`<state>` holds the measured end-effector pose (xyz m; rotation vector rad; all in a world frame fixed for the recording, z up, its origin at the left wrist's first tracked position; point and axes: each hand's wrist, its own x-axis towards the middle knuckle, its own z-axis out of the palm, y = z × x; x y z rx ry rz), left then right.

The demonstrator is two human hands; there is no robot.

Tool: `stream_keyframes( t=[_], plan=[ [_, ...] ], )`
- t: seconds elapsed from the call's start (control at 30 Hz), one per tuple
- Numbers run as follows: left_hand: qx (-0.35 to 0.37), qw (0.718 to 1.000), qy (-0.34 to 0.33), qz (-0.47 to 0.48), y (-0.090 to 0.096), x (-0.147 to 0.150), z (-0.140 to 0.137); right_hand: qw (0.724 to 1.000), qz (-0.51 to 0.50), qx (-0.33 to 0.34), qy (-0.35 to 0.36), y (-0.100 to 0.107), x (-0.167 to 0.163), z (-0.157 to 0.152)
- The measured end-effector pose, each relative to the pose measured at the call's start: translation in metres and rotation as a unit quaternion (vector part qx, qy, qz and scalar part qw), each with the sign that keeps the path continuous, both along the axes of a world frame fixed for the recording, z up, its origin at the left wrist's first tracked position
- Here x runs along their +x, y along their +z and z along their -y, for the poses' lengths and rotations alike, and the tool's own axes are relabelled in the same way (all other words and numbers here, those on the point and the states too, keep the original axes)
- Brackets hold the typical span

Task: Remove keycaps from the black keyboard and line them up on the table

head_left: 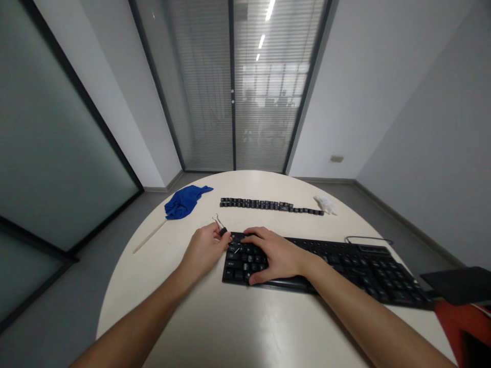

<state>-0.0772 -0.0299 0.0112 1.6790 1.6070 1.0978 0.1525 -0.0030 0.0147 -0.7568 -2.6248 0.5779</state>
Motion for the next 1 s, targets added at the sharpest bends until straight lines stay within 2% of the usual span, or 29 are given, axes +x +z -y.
stream_keyframes(
  t=[0.1, 0.23, 0.4, 0.57, 0.73, 0.8, 0.9, 1.0],
  plan=[
    [0.011, 0.995, 0.025, -0.096, 0.005, 0.006, 0.007, 1.000, 0.003, -0.001, 0.007, 0.002, 0.000, 0.000],
    [0.019, 0.982, 0.019, -0.187, 0.012, 0.019, 0.018, 1.000, 0.004, 0.000, 0.017, 0.002, 0.000, 0.000],
    [0.030, 0.974, 0.030, -0.224, 0.016, 0.021, 0.019, 1.000, 0.008, -0.001, 0.016, 0.001, 0.000, 0.001],
    [0.007, 0.992, -0.002, -0.126, 0.015, 0.011, 0.014, 1.000, 0.007, 0.008, 0.021, 0.003, 0.000, 0.000],
    [-0.009, 0.998, -0.011, -0.066, 0.003, 0.004, 0.007, 0.998, -0.020, 0.019, 0.058, 0.008, -0.006, 0.003],
    [-0.021, 0.999, -0.016, -0.024, -0.002, 0.002, 0.004, 0.999, -0.032, 0.007, 0.012, 0.007, -0.013, 0.007],
    [-0.050, 0.997, -0.031, 0.055, -0.006, 0.002, 0.000, 0.994, -0.046, 0.006, -0.095, 0.001, -0.026, 0.012],
    [-0.088, 0.985, -0.042, 0.141, -0.005, 0.002, -0.003, 0.989, -0.049, 0.027, -0.134, -0.007, -0.038, 0.013]
  ],
)
